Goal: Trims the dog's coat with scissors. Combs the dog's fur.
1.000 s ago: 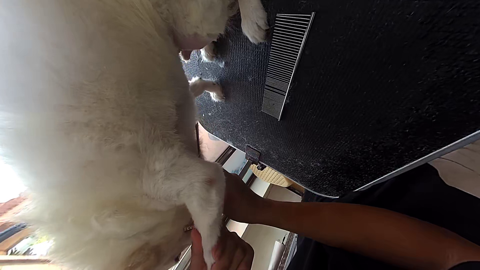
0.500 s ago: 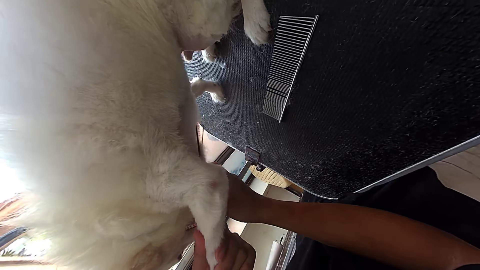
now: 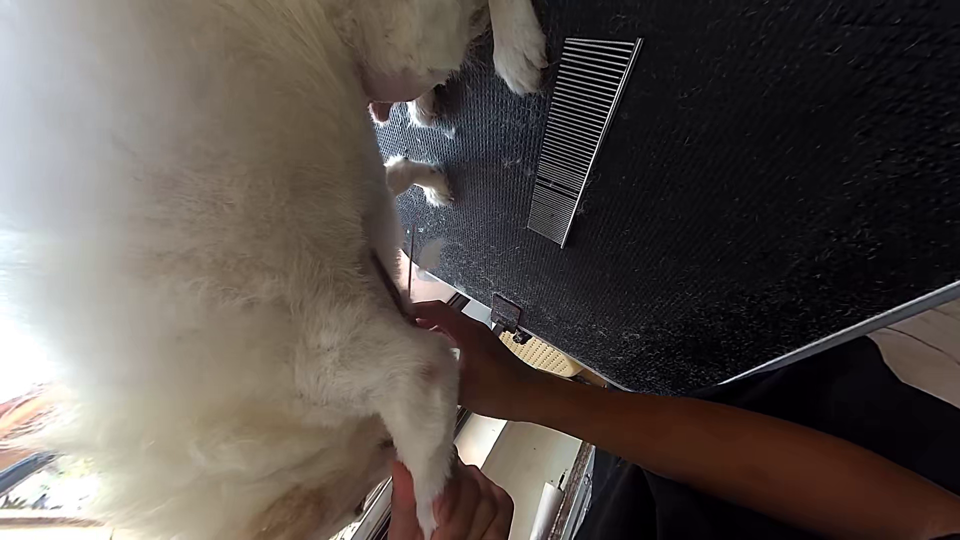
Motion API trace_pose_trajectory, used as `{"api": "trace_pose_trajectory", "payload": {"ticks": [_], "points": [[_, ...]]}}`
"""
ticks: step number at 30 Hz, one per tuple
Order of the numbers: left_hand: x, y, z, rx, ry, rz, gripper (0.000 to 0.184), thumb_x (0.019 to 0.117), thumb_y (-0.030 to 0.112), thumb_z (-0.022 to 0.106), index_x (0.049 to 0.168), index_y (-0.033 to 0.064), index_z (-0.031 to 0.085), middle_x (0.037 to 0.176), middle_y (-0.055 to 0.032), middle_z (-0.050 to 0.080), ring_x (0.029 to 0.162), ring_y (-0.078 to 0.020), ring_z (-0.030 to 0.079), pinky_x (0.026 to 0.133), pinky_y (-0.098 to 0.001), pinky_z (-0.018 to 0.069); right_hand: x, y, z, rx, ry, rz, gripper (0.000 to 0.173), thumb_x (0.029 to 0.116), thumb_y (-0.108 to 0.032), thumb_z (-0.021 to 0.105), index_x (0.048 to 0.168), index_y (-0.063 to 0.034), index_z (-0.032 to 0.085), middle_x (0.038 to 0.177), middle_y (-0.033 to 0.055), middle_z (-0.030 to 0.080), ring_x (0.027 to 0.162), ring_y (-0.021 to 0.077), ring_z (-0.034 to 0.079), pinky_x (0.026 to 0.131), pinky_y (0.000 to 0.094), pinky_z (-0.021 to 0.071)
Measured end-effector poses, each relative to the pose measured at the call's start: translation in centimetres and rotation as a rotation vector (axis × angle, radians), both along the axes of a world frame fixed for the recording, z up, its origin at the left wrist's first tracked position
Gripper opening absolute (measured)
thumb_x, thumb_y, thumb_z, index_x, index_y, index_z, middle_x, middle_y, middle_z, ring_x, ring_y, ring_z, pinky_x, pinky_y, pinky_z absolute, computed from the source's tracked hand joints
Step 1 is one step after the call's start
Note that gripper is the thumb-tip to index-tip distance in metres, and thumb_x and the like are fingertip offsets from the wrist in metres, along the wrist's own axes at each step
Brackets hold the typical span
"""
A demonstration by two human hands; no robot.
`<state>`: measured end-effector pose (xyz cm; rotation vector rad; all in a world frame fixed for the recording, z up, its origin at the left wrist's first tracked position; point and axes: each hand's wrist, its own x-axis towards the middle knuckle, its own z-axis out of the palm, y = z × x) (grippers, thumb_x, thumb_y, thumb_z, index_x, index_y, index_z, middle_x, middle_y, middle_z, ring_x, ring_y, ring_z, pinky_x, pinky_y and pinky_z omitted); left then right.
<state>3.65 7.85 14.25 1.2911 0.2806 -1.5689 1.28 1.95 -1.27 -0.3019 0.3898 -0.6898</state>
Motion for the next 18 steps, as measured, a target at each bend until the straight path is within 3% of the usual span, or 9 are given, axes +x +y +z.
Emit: {"api": "trace_pose_trajectory", "payload": {"ticks": [4,9,12,16,18], "points": [[0.0,0.0,-0.1,-0.006,0.014,0.001,0.045,0.1006,0.048,0.054,0.104,0.0065,0.073,0.068,0.002,0.066,0.064,-0.0114,0.066,0.068,-0.0288,0.0548,-0.2,-0.5,0.0,0.077,-0.033,0.069,0.043,0.0971,-0.008,0.066,0.138,0.0015,0.054,0.109,0.0139,0.069,0.091,0.0097,0.07,0.083,0.0241,0.058],[0.0,0.1,-0.2,-0.016,0.014,0.006,0.044,0.1008,0.046,0.054,0.111,0.0071,0.073,0.07,0.0017,0.067,0.065,-0.0107,0.066,0.069,-0.0283,0.0548,0.1,-0.7,-0.4,0.101,-0.113,0.057,0.049,0.0966,-0.009,0.067,0.142,0.0025,0.051,0.117,0.0166,0.065,0.099,0.0111,0.067,0.088,0.0247,0.0556],[0.1,0.1,-0.2,-0.019,0.015,0.008,0.044,0.1005,0.046,0.055,0.107,0.0068,0.073,0.069,0.0011,0.067,0.065,-0.0114,0.066,0.068,-0.0285,0.0547,0.2,-0.9,-0.5,0.142,-0.101,0.09,0.044,0.0975,-0.006,0.066,0.139,0.001,0.053,0.11,0.0136,0.067,0.09,0.0087,0.069,0.081,0.0237,0.0577],[0.1,0.0,-0.2,-0.008,0.011,-0.015,0.046,0.1006,0.048,0.054,0.101,0.0066,0.074,0.069,0.0012,0.066,0.065,-0.0117,0.066,0.069,-0.0285,0.0548,0.5,-1.1,-0.9,0.127,-0.141,0.066,0.05,0.0973,-0.009,0.065,0.144,0.0017,0.049,0.115,0.0142,0.064,0.099,0.0101,0.065,0.087,0.0246,0.0549],[0.0,0.0,-0.2,-0.007,0.009,-0.009,0.046,0.1003,0.048,0.055,0.098,0.0063,0.074,0.068,0.0012,0.066,0.065,-0.0117,0.066,0.068,-0.0284,0.0548,0.5,-1.2,-1.0,0.142,-0.132,0.092,0.047,0.0979,-0.008,0.064,0.142,0.0005,0.051,0.111,0.0136,0.066,0.092,0.0092,0.067,0.082,0.0244,0.0557]]}}
